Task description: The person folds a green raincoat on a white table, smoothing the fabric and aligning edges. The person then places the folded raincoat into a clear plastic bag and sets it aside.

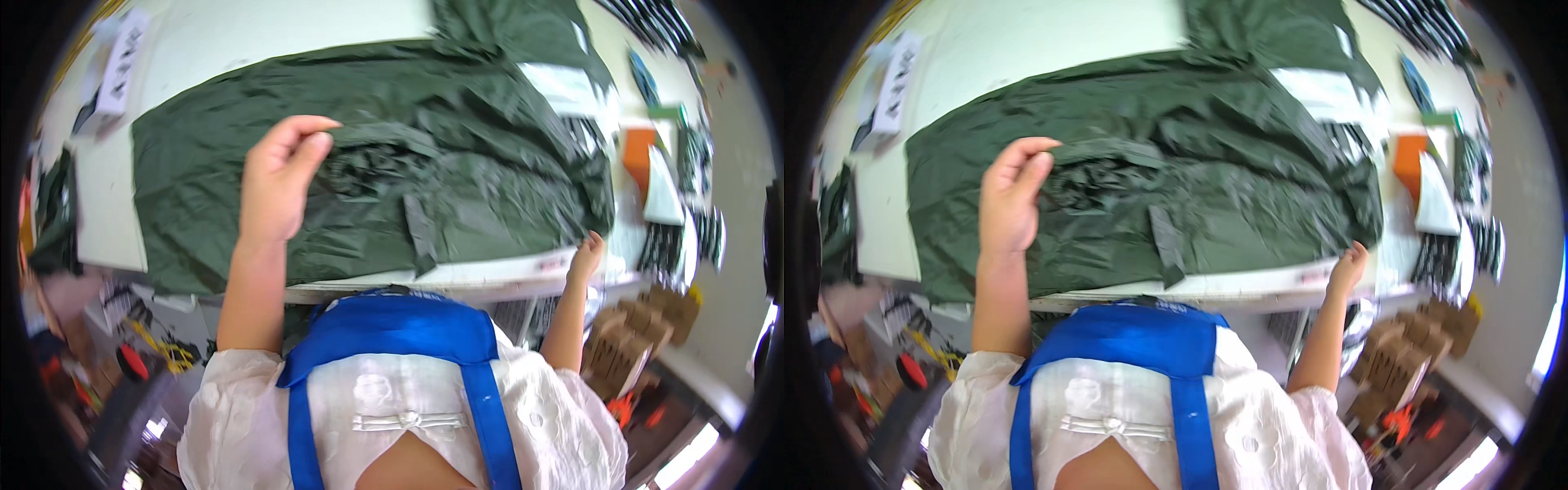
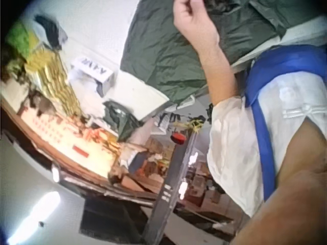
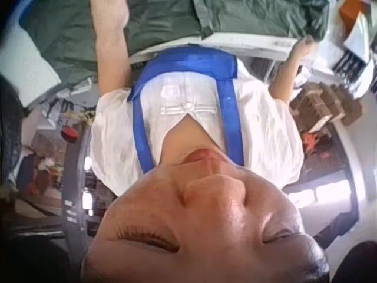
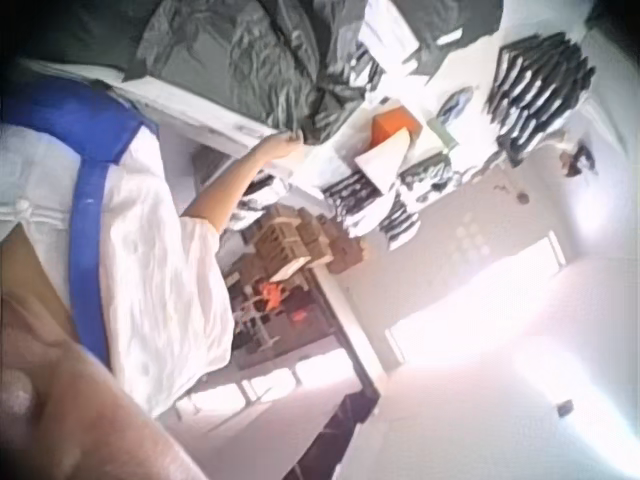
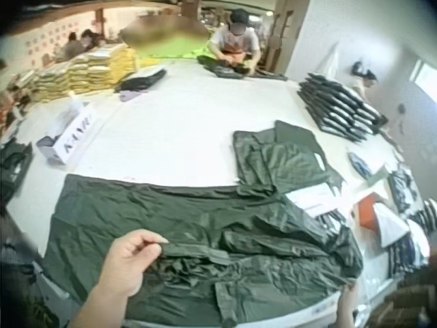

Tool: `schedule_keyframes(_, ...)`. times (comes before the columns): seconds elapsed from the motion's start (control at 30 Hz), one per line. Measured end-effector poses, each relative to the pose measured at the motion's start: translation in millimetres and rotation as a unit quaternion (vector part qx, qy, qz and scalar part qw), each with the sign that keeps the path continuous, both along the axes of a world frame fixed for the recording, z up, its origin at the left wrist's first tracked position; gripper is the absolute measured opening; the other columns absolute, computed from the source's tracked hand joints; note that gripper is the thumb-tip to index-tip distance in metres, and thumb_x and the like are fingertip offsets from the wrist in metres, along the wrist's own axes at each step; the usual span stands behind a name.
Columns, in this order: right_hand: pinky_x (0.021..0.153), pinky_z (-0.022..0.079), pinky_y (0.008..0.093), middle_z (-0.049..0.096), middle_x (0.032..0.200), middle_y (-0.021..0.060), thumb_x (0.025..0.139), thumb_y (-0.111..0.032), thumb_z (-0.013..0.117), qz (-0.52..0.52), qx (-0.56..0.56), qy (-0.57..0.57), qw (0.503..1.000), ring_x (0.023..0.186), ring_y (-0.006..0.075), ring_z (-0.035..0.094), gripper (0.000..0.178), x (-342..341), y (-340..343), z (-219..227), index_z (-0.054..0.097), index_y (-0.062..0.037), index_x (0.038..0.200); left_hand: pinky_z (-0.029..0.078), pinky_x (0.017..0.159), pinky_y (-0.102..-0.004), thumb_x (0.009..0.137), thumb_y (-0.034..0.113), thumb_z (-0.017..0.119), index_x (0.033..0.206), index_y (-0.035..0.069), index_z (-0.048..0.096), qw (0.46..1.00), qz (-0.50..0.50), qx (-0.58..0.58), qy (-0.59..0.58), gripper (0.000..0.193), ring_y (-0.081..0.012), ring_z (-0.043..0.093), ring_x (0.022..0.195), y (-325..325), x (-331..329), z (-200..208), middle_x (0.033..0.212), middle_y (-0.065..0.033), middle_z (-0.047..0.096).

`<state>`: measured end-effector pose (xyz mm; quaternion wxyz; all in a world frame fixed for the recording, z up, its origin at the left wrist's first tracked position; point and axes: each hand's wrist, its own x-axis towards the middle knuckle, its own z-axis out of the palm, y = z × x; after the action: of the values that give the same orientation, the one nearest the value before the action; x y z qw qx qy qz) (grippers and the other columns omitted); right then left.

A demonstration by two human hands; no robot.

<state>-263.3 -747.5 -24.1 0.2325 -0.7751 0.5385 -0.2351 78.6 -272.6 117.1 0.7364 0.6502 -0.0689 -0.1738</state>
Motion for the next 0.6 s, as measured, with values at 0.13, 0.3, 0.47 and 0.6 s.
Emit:
schedule_keyframes(0.13, 0.08, 0.048, 0.0342, 0.061, 0.101, 0.015, 0.078, 0.001, 0.053, 0.066, -0.004, 0.2, 0.978, 0.09, 0.0274, 0.06, 0.036, -73.5, 11.1, -17.7, 0.062, -0.0066, 0.112, 0.036, 0.07, -0.0159, 0.091, 0.006, 0.06, 0.103, 0.001, 0.065, 1.0, -0.027, -0.003, -0.004, 0.014, -0.0012, 0.047, 0.076, -10.3, -4.4, -1.6, 0.086, 0.0046, 0.058)
schedule_keyframes(0.3, 0.087, 0.047, 0.0406, 0.056, 0.112, 0.0184, 0.07, 0.007, 0.054, 0.219, -0.159, 0.244, 0.931, 0.098, 0.0376, 0.056, 0.045, -56.8, 47.7, -13.6, 0.06, -0.0072, 0.112, 0.039, 0.075, -0.0172, 0.091, 0.005, 0.059, 0.104, 0.001, 0.064, 0.999, -0.04, 0.023, -0.01, 0.015, -0.0032, 0.05, 0.082, -18.3, -13.6, 2.7, 0.09, 0.0025, 0.06)
schedule_keyframes(0.47, 0.078, 0.048, 0.0465, 0.06, 0.1, 0.0198, 0.083, -0.011, 0.056, 0.146, 0.045, 0.334, 0.93, 0.093, 0.0398, 0.059, 0.03, -48.6, 57.0, 6.1, 0.056, -0.014, 0.113, 0.041, 0.076, -0.019, 0.088, 0.0, 0.058, 0.102, 0.004, 0.063, 0.998, -0.027, 0.008, -0.05, 0.015, -0.0045, 0.051, 0.082, -30.3, -24.7, 5.4, 0.091, 0.0022, 0.059)
schedule_keyframes(0.6, 0.078, 0.048, 0.0472, 0.063, 0.091, 0.0233, 0.081, -0.017, 0.059, 0.111, -0.035, 0.341, 0.933, 0.089, 0.0398, 0.062, 0.039, -33.1, 79.3, -1.1, 0.051, -0.0077, 0.118, 0.041, 0.072, -0.0186, 0.09, 0.0, 0.055, 0.096, 0.003, 0.062, 0.991, -0.02, 0.063, -0.12, 0.01, -0.0039, 0.05, 0.076, -27.5, -33.3, 14.4, 0.084, 0.003, 0.059)
